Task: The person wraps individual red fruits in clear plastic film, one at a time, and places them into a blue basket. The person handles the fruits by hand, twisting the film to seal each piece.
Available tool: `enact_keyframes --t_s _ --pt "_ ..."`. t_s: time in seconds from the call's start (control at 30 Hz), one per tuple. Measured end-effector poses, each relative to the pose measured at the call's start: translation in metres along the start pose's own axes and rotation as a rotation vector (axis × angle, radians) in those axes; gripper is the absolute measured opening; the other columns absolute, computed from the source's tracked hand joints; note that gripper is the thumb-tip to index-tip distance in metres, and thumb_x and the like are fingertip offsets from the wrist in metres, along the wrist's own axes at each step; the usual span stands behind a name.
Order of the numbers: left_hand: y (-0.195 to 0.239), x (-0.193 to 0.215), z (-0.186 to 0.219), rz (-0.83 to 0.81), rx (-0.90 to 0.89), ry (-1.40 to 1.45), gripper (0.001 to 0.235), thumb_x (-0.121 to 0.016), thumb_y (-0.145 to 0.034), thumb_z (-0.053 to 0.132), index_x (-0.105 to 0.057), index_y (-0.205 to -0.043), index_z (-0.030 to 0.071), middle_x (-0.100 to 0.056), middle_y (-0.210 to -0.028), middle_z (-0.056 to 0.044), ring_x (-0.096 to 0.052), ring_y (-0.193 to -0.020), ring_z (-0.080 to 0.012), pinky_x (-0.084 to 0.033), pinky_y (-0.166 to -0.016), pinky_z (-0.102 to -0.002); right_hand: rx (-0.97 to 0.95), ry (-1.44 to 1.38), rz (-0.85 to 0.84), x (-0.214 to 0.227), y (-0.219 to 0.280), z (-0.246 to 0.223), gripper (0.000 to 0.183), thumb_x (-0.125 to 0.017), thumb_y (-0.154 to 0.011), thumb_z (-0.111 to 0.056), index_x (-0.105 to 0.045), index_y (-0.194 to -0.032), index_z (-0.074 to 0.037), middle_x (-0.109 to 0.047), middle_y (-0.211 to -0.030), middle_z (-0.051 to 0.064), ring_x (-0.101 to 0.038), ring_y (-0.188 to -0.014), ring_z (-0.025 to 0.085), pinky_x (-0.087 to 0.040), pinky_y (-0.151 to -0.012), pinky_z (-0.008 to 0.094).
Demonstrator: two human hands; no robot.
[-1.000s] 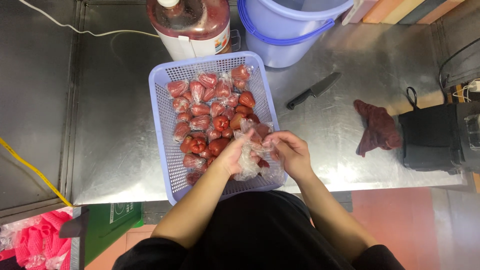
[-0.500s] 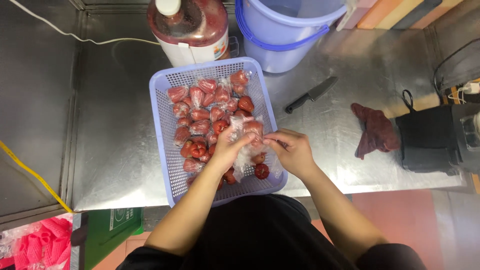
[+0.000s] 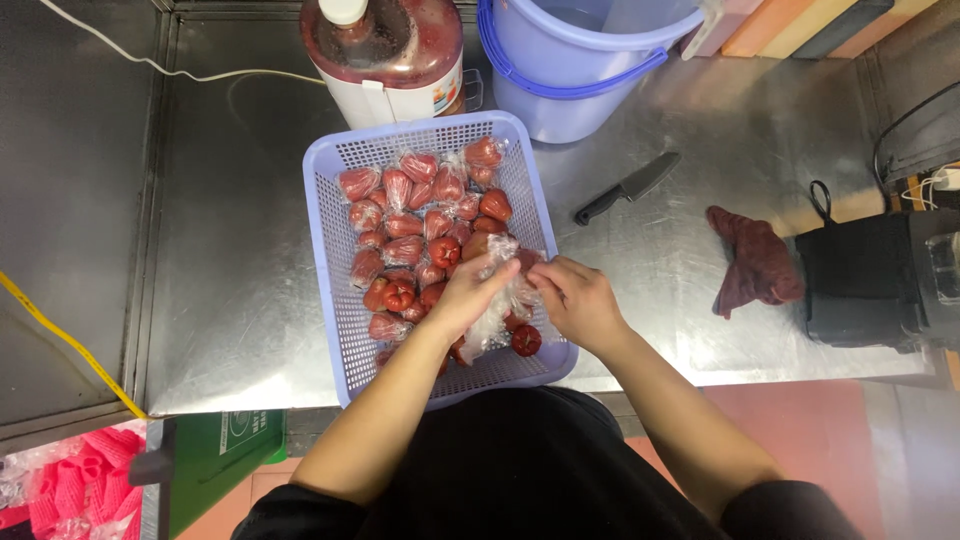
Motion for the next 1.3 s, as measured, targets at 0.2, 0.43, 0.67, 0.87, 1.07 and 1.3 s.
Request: enact_keyframes --t_s 0.2,0.43,0.67,0.87,1.07,1.3 --pt "0.021 0.008 0.046 0.355 -0.023 -0.453 0.057 -0.074 -0.078 0.062 -0.079 -0.090 0.005 -0.077 -0.076 -0.011 -0.075 -0.072 -0.0232 -0.058 -0.072 -0.038 0.134 0.320 -0.062 -0.009 0.001 0.000 0.008 -0.069 -0.094 -0.006 -0.062 -0.093 -0.003 -0.067 -0.084 0.012 -0.069 -0.069 0.030 -0.055 -0.058 0.040" --pt "0.000 -0.006 0.004 -0.071 -0.198 -0.589 0.040 -0.080 -0.076 0.043 -0.081 -0.096 0.008 -0.076 -0.078 -0.009 -0.073 -0.070 -0.0211 -0.055 -0.067 -0.035 0.123 0.235 -0.037 -0.012 -0.005 0.007 0.005 -0.065 -0.094 -0.005 -0.060 -0.095 -0.003 -0.066 -0.085 0.013 -0.068 -0.071 0.032 -0.056 -0.061 0.041" --pt "0.014 -0.011 0.008 -0.094 -0.292 -0.463 0.013 -0.074 -0.089 0.015 -0.078 -0.095 0.004 -0.068 -0.066 -0.010 -0.060 -0.057 -0.0135 -0.050 -0.056 -0.031 -0.006 0.268 0.034 -0.031 -0.011 0.061 0.004 -0.064 -0.095 -0.005 -0.061 -0.096 -0.002 -0.067 -0.084 0.017 -0.068 -0.069 0.035 -0.055 -0.062 0.043" --pt "0.078 -0.016 0.058 -0.135 -0.711 -0.475 0.012 -0.071 -0.089 0.004 -0.072 -0.101 0.005 -0.070 -0.086 -0.009 -0.068 -0.073 -0.0179 -0.054 -0.063 -0.033 -0.522 -0.369 0.146 -0.038 -0.039 0.089 0.012 -0.065 -0.101 -0.013 -0.066 -0.094 -0.003 -0.062 -0.071 0.004 -0.056 -0.057 0.014 -0.044 -0.051 0.031" --pt "0.102 -0.012 0.052 -0.049 -0.736 -0.543 0.009 -0.071 -0.085 0.001 -0.071 -0.094 0.003 -0.063 -0.080 -0.009 -0.064 -0.067 -0.0232 -0.051 -0.060 -0.035 -0.871 -1.126 0.282 -0.079 -0.021 0.102 0.015 -0.063 -0.101 -0.012 -0.065 -0.088 -0.007 -0.057 -0.069 -0.001 -0.052 -0.057 0.009 -0.044 -0.053 0.027" --pt "0.066 0.034 -0.110 0.209 -0.097 0.742 0.005 -0.068 -0.095 0.004 -0.067 -0.094 -0.001 -0.070 -0.081 -0.010 -0.066 -0.067 -0.0209 -0.056 -0.061 -0.036 -0.931 -0.971 0.198 -0.107 0.051 0.128 0.013 -0.062 -0.104 -0.014 -0.064 -0.094 -0.006 -0.055 -0.073 -0.004 -0.049 -0.060 0.006 -0.044 -0.057 0.024"
Point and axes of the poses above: each hand's wrist, its own y-axis away from the middle knuckle, its own x-axis out of the back of the hand, z = x × y, the point moved 5 cm from there along -y, towards the middle knuckle
